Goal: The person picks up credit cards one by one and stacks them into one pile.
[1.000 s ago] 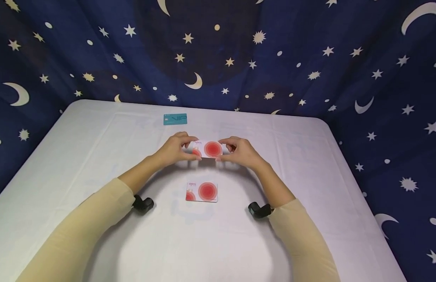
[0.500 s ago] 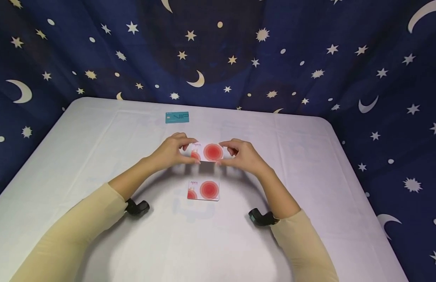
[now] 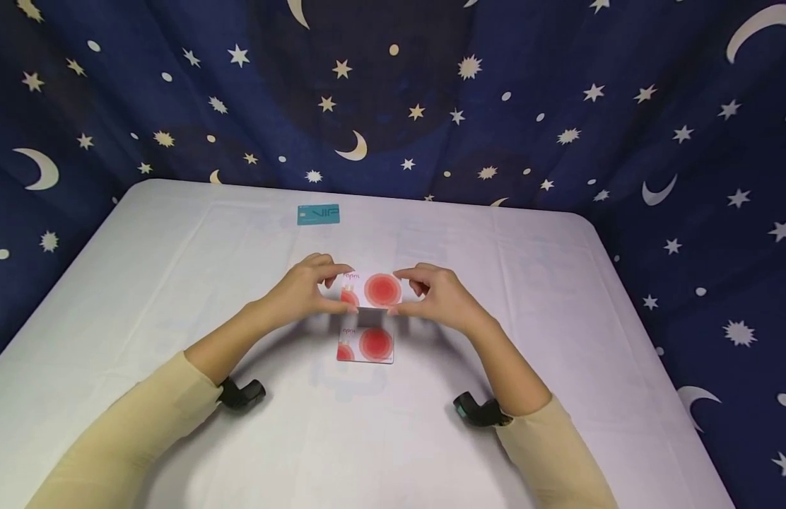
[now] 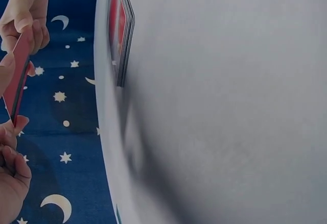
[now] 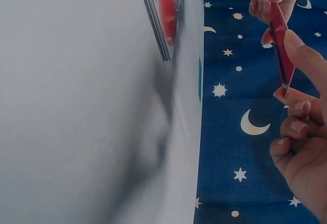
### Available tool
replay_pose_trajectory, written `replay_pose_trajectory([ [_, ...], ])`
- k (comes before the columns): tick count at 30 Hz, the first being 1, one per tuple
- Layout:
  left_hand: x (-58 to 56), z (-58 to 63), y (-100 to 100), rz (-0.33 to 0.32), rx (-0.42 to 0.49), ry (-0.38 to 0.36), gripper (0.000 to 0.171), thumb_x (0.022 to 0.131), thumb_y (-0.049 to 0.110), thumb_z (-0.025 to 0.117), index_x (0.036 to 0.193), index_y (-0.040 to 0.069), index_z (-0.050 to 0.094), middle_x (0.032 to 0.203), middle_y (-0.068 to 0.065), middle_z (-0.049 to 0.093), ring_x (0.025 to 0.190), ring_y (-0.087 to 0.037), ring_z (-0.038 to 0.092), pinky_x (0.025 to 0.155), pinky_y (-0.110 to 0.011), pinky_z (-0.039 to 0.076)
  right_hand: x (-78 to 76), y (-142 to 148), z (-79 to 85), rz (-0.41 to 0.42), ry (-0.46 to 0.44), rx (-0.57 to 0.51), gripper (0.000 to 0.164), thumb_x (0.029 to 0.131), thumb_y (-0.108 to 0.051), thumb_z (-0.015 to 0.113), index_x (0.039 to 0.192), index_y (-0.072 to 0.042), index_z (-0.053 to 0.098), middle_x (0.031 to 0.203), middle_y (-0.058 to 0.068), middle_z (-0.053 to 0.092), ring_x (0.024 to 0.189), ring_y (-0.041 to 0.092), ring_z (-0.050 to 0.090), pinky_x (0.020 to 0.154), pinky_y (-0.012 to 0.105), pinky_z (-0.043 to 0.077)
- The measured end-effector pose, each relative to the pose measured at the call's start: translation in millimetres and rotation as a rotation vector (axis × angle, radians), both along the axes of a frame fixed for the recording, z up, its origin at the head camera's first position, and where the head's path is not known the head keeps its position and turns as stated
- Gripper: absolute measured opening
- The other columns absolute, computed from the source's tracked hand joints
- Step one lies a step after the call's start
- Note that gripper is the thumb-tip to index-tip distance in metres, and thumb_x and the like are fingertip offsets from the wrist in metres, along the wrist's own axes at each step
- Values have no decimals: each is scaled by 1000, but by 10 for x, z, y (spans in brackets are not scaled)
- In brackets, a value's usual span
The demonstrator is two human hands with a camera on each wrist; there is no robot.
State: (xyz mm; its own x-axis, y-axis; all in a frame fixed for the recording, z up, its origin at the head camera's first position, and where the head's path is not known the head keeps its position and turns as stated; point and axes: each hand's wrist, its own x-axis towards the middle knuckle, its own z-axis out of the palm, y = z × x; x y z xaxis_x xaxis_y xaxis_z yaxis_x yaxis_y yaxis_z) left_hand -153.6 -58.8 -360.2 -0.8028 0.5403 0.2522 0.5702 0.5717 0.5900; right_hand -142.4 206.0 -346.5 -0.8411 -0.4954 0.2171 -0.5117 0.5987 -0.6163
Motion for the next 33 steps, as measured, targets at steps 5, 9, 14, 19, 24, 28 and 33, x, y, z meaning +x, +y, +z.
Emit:
replay_pose_trajectory([
  [5,109,20,-13,-2,-2,11,61,68,36,84,117,4,65,77,1,44,83,-16,42,66,-26,37,90,-5,32,23,34,9,51,65,-27,87,108,-7,69,71,-4,43,67,11,41,59,23,35],
  [9,213,39,-40,-1,0,20,61,68,37,83,116,5,65,76,2,43,85,-16,42,66,-26,38,173,-19,63,32,37,4,50,65,-27,87,108,-9,70,71,-4,43,67,11,41,59,23,34],
  [14,310,43,-57,-12,12,60,59,67,37,84,114,5,66,76,3,43,82,-14,42,65,-24,38,279,-24,63,30,52,-11,49,65,-24,87,108,-9,70,71,-5,43,66,10,41,58,21,33],
  [19,371,27,-65,-22,7,101,57,67,37,84,112,6,67,76,4,43,80,-13,41,65,-23,39,354,-32,5,25,52,-40,51,64,-22,87,109,-8,69,70,-3,44,66,9,40,57,22,34],
  [24,419,8,-67,-22,-4,79,58,67,38,84,113,7,67,77,4,43,80,-12,41,63,-23,38,416,-38,-46,11,44,-53,53,64,-23,88,111,-8,69,71,-7,43,66,8,40,56,22,35],
  [28,457,-32,-49,-25,-23,88,62,69,39,83,116,5,65,75,4,42,80,-13,41,64,-23,37,461,-33,-94,-3,61,-61,52,64,-21,88,110,-7,69,71,-7,43,66,8,41,57,21,35],
  [33,506,-100,-35,-26,-8,108,63,68,37,84,118,4,64,73,4,40,80,-13,41,64,-24,36,493,-24,-157,1,58,-87,51,64,-18,87,110,-6,69,71,-6,44,66,13,42,58,20,34],
])
